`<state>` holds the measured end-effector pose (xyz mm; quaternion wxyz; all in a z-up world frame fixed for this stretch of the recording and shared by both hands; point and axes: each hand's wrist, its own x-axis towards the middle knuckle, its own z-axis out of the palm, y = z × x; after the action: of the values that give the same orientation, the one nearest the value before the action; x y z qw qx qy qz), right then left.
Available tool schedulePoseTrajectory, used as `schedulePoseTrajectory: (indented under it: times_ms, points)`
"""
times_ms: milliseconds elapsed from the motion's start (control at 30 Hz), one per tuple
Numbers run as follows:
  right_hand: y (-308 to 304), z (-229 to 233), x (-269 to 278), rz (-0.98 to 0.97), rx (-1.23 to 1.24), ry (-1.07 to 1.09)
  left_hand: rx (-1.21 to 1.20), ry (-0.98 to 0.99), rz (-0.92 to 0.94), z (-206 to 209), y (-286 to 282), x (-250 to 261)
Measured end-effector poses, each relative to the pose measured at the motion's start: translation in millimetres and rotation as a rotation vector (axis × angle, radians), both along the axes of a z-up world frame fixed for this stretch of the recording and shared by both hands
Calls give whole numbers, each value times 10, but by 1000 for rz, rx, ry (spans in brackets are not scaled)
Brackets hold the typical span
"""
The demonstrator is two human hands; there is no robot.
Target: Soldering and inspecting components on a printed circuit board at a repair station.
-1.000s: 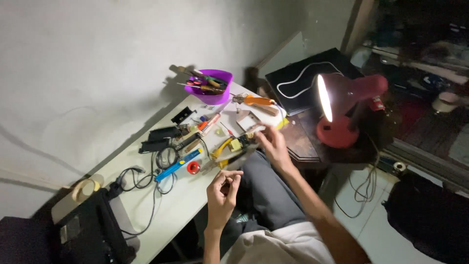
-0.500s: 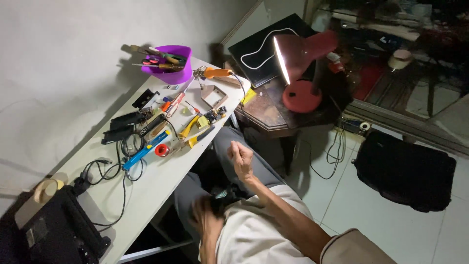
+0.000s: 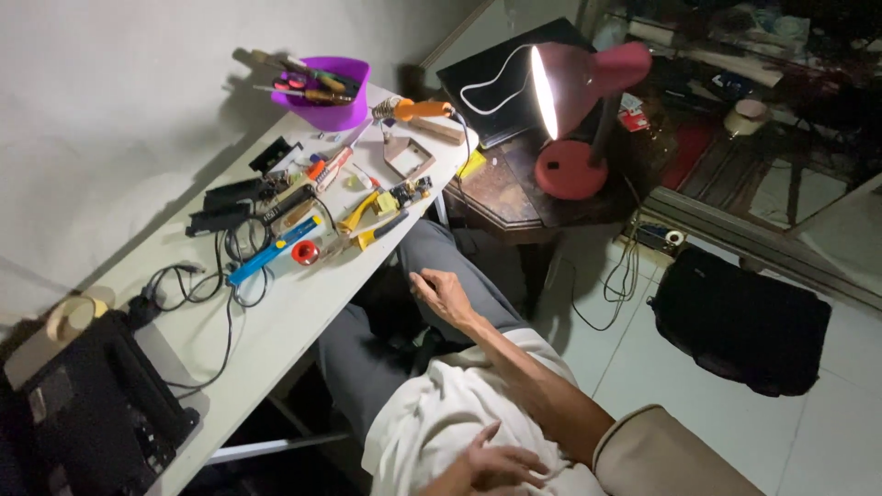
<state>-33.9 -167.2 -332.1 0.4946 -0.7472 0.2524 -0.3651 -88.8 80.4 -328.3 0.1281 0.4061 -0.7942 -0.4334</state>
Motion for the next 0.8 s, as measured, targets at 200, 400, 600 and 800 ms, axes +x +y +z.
schedulePoseTrajectory:
  times_ms: [200,400,600,800]
  points:
    - [-17,43,19,30,-24,205,91,578,789,854,-192,472]
    - [-246,-41,-15,359,-232,480,-492,631,1316,793,-221,1065]
    - [27,245,-409,844,-206,467,348,-552,1057,-334,90,1004]
    - [240,9,-611,858,-763,654,10,-691,1261,-455,-233,1397]
